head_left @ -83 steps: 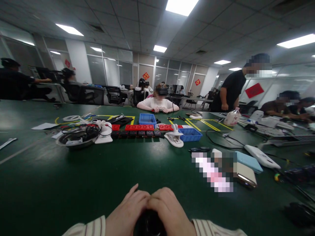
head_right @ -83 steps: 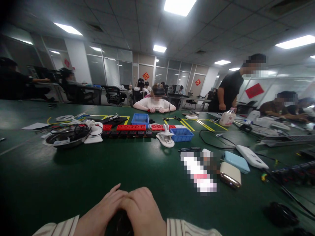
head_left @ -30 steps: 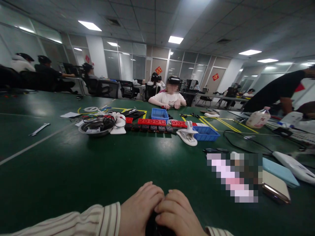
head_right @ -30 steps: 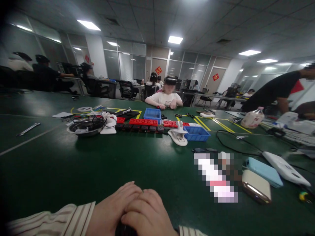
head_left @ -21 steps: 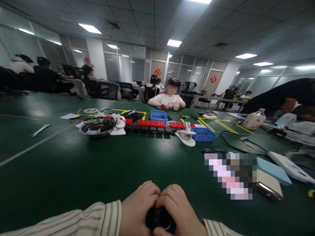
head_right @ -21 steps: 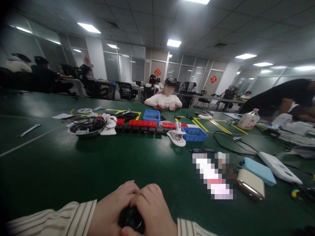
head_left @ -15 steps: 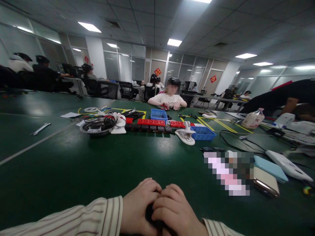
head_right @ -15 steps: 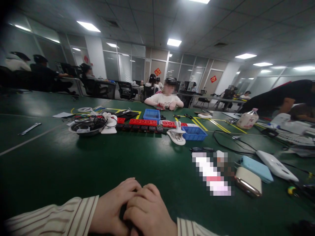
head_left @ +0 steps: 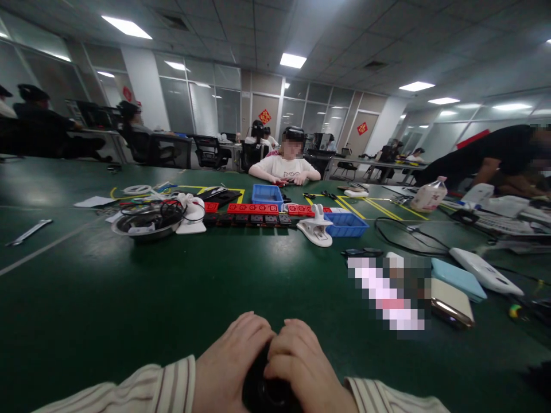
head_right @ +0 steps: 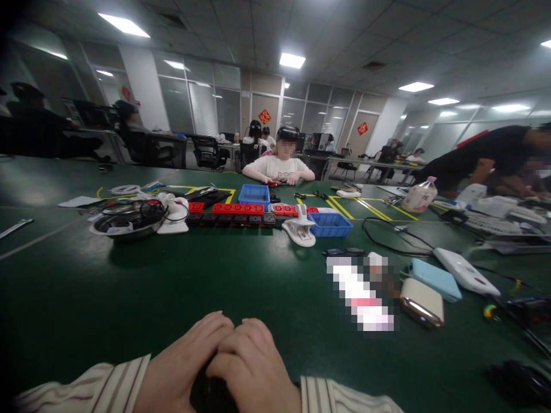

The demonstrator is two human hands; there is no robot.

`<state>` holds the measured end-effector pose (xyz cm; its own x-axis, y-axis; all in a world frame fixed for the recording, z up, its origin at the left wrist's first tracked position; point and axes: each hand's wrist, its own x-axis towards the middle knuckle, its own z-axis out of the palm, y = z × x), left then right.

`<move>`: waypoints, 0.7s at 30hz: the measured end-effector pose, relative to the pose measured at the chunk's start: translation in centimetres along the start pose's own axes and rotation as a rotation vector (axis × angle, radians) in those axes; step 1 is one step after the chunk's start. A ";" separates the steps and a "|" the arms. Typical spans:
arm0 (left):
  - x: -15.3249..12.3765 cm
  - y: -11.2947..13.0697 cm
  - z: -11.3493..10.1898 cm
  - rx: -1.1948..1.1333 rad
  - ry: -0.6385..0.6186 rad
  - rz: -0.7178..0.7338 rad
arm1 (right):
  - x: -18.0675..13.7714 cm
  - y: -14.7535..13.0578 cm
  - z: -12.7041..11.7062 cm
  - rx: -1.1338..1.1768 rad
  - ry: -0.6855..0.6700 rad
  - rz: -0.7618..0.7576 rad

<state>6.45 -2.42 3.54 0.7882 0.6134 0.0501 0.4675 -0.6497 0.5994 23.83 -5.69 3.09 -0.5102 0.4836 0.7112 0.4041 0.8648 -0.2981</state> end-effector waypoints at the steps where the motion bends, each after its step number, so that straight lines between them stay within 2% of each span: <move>1: 0.0 0.0 0.1 0.010 0.010 -0.005 | -0.1 0.0 0.2 0.021 0.036 0.075; 4: 0.0 -0.1 0.5 0.031 0.018 -0.014 | -0.3 -0.1 0.5 0.034 0.031 0.228; 8: -0.2 -0.6 0.9 0.029 0.068 0.025 | 0.0 -0.5 0.5 -0.015 -0.087 0.268; 12: -0.3 -1.0 1.0 0.019 0.056 0.067 | 0.2 -0.9 0.8 -0.012 -0.161 0.123; 17: -0.3 -1.0 0.9 0.018 0.058 0.117 | 0.0 -0.6 1.6 -0.039 -0.063 -0.170; 21: -0.2 -1.0 0.5 -0.009 0.013 0.095 | 0.4 -0.7 0.6 -0.054 -0.082 -0.181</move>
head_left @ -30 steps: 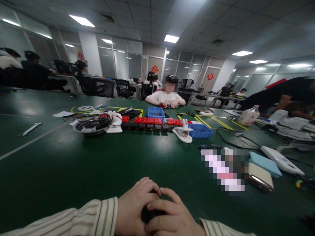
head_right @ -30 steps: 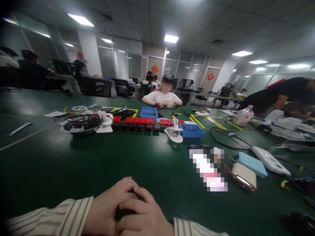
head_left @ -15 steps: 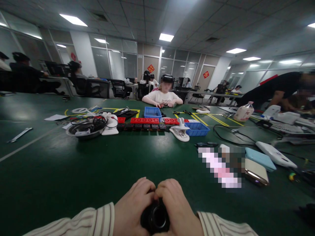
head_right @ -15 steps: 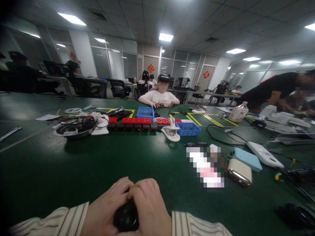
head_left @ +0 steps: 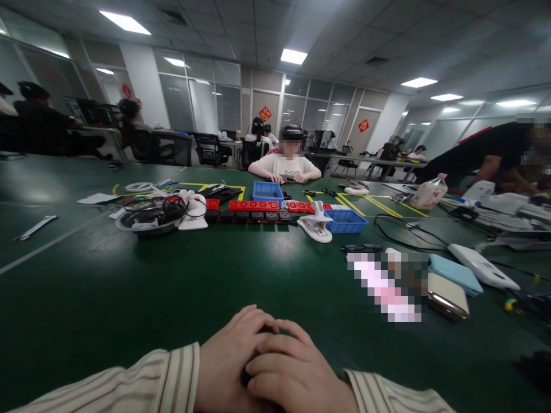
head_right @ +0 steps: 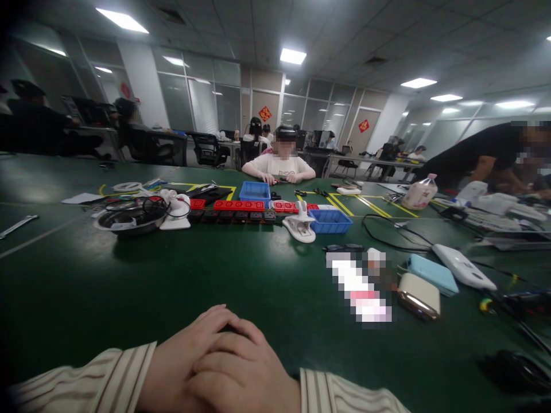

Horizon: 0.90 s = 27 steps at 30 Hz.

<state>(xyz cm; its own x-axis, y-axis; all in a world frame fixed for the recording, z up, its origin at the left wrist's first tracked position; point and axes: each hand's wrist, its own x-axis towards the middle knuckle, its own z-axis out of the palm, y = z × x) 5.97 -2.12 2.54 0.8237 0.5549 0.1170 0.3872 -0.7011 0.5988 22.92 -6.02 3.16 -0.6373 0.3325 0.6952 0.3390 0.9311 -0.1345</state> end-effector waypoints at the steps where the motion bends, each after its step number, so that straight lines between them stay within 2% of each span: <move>1: 0.0 0.0 -0.1 -0.002 -0.031 -0.005 | 0.0 0.0 -0.4 0.009 0.001 0.028; 4: 0.2 0.1 -0.1 -0.001 -0.079 -0.018 | -0.1 0.0 -0.9 0.056 0.067 0.180; 7: 0.4 0.4 0.1 0.024 -0.029 -0.039 | -0.6 0.1 -0.3 0.108 0.098 0.348; 10: 0.4 0.7 0.2 0.054 -0.014 -0.074 | -0.8 0.0 0.4 0.074 0.023 0.443; 13: 0.3 0.6 0.2 0.046 -0.005 -0.071 | -0.6 -0.1 0.5 0.013 -0.084 0.459; 17: 0.1 -0.1 0.4 0.013 0.015 -0.003 | -0.5 -0.1 0.3 0.019 -0.127 0.358; 23: 0.0 -0.2 0.5 0.014 0.038 0.036 | -1.3 0.4 1.4 0.009 -0.086 -0.006; 27: 0.0 -0.1 0.0 0.003 -0.012 0.011 | -0.8 0.1 0.8 0.001 -0.032 -0.013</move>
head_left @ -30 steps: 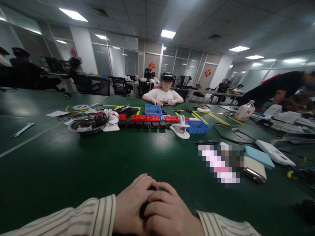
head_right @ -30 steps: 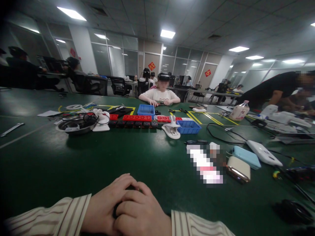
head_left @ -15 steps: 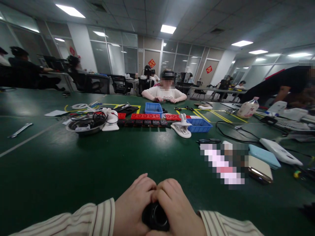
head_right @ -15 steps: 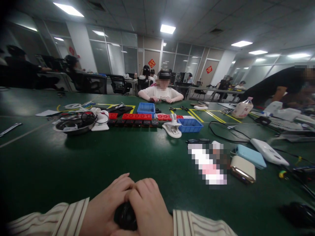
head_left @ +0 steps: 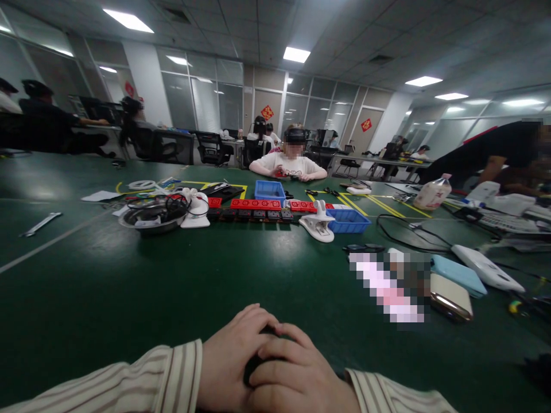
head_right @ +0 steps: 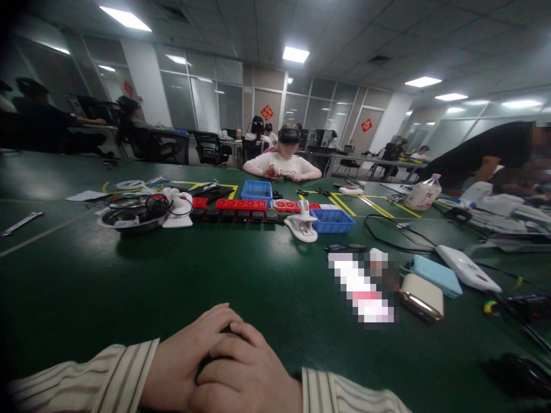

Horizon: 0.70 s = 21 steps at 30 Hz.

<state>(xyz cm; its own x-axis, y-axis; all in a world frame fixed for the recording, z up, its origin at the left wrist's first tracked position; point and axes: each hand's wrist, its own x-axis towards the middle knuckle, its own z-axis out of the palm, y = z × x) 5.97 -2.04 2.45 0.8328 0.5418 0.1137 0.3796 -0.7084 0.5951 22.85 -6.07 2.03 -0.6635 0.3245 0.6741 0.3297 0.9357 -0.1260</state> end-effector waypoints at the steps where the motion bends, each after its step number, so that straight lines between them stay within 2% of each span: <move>1: 0.0 0.0 -0.1 0.002 -0.022 0.000 | 0.2 -0.1 -0.4 0.001 -0.002 0.022; 5: -0.2 -0.2 0.1 0.040 -0.050 0.012 | 0.6 -0.4 -1.3 0.092 0.023 0.185; 8: -0.1 0.0 0.2 0.073 -0.006 0.015 | 0.3 -0.5 -0.9 0.138 0.065 0.353; 11: 0.1 0.5 0.3 0.080 0.018 -0.027 | -0.1 -0.6 -0.2 0.095 0.030 0.452; 15: 0.1 0.7 0.4 0.061 0.073 -0.055 | 0.0 -0.6 -0.1 0.039 -0.044 0.437; 18: 0.0 0.5 0.3 0.027 0.052 -0.035 | 0.3 -0.4 -0.5 0.032 -0.088 0.410; 21: 0.0 0.2 0.1 0.006 0.017 -0.002 | 0.4 -0.1 -0.4 0.030 -0.062 0.289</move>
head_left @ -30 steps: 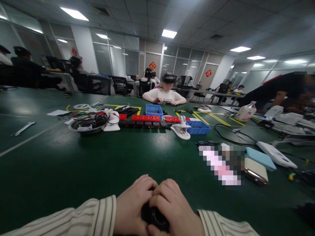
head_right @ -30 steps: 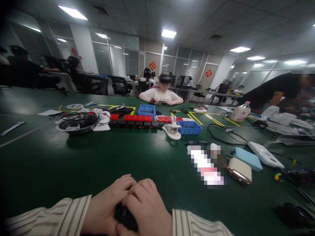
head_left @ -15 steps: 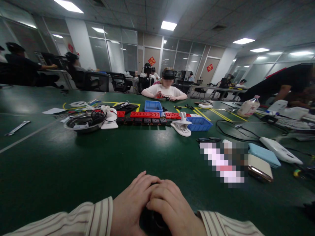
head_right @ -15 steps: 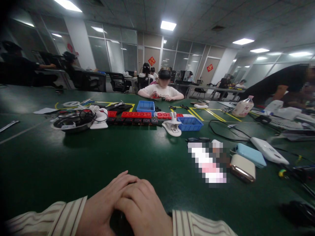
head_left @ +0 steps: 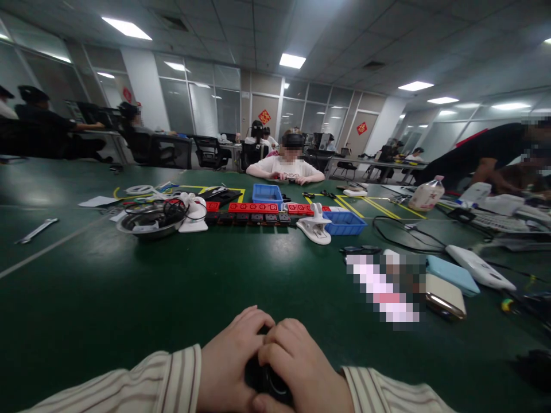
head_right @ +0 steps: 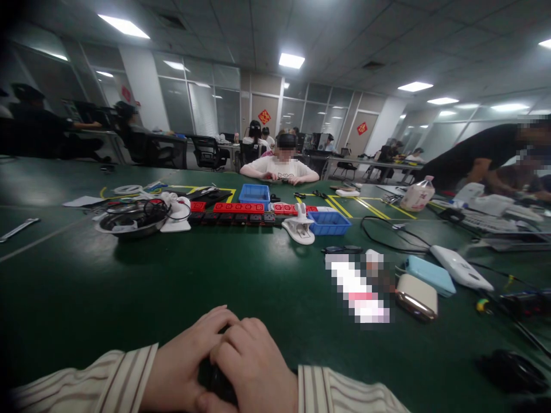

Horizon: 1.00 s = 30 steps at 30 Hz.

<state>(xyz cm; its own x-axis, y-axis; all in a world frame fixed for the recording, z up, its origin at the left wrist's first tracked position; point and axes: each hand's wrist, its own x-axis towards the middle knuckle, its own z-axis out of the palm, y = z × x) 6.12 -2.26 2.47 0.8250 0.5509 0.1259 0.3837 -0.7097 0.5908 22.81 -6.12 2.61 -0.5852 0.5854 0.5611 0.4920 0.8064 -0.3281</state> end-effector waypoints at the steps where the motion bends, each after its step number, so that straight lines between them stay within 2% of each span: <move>1: 0.0 0.0 -0.1 -0.001 -0.001 0.010 | 0.0 0.1 0.2 -0.008 0.014 -0.063; 5: -0.1 0.0 -0.1 0.021 0.003 0.022 | 0.1 0.3 0.9 -0.086 0.068 -0.334; 8: -0.3 -0.1 0.0 0.032 -0.011 0.013 | 0.3 -0.1 0.8 -0.099 0.098 -0.382; 14: -0.2 -0.2 0.2 0.065 -0.025 0.007 | 0.3 -0.6 -0.6 -0.037 0.109 -0.133; 20: 0.4 0.9 -0.1 0.095 -0.042 -0.068 | -0.3 -0.2 0.0 0.075 0.083 0.132; 24: 0.4 0.9 -0.2 0.028 -0.016 -0.091 | -0.4 -0.3 0.2 0.063 0.063 0.144; 28: 0.2 0.5 -0.2 -0.008 -0.007 -0.087 | -0.3 -0.4 0.1 -0.051 -0.005 0.129; 30: 0.1 0.3 -0.1 -0.001 -0.003 -0.087 | -0.2 -0.3 0.0 -0.089 -0.019 0.080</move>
<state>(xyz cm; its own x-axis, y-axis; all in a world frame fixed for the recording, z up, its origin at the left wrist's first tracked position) 6.27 -2.39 2.72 0.7900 0.6088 0.0719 0.4534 -0.6592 0.6000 22.75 -6.50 2.64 -0.5536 0.6496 0.5211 0.5924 0.7470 -0.3017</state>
